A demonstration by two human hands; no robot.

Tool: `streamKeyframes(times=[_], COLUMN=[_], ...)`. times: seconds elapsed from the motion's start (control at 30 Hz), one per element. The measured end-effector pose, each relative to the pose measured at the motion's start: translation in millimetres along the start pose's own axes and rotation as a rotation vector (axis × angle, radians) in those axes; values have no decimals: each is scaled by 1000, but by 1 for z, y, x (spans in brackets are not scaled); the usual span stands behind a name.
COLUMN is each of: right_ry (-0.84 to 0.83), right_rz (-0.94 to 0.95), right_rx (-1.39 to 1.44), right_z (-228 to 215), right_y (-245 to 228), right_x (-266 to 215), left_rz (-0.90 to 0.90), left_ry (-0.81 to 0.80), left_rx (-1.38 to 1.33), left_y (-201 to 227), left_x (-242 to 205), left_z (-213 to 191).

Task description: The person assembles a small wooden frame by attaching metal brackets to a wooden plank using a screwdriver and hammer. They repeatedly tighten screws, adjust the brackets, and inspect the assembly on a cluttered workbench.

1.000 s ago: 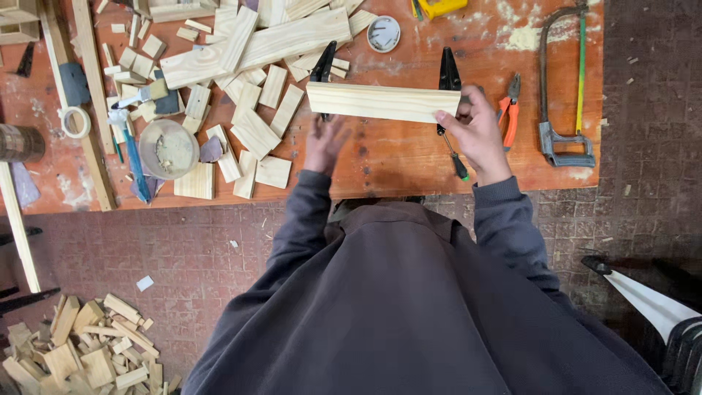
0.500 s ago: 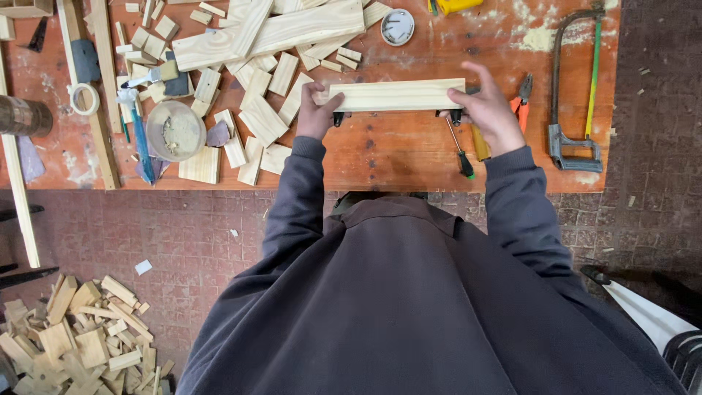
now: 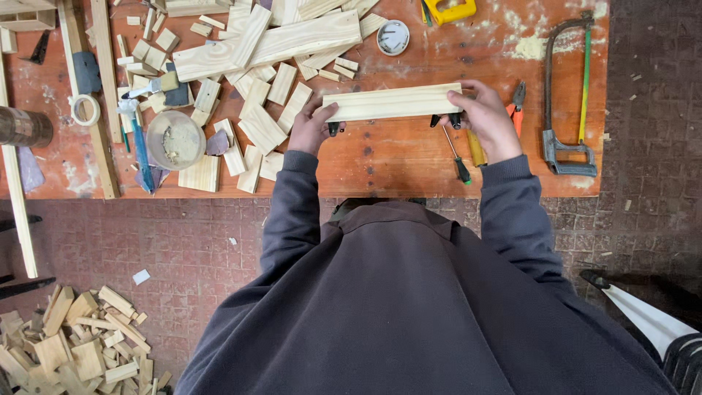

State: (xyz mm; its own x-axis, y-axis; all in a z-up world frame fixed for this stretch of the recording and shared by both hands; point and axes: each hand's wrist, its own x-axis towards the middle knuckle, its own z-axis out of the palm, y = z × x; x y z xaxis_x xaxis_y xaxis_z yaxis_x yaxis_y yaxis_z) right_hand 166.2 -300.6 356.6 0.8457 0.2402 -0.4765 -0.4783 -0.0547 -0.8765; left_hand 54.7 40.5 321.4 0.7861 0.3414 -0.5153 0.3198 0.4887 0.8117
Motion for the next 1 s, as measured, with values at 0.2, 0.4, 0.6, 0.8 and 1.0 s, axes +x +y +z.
streamKeyframes(times=[0.2, 0.4, 0.6, 0.8, 1.0], right_ry=[-1, 4, -67, 3, -16], right_rz=[-22, -16, -139, -100, -73], right_rx=[39, 29, 2, -81, -38], right_z=[-8, 4, 1, 11, 9], right_y=[12, -1, -7, -30, -29], right_x=[-3, -10, -2, -12, -10], left_rz=[41, 44, 84, 141, 138], left_ry=[-58, 6, 19, -62, -53], left_rx=[14, 53, 104, 97, 83], left_y=[9, 8, -2, -3, -11], left_x=[-10, 1, 31, 40, 49], left_z=[2, 1, -10, -15, -15])
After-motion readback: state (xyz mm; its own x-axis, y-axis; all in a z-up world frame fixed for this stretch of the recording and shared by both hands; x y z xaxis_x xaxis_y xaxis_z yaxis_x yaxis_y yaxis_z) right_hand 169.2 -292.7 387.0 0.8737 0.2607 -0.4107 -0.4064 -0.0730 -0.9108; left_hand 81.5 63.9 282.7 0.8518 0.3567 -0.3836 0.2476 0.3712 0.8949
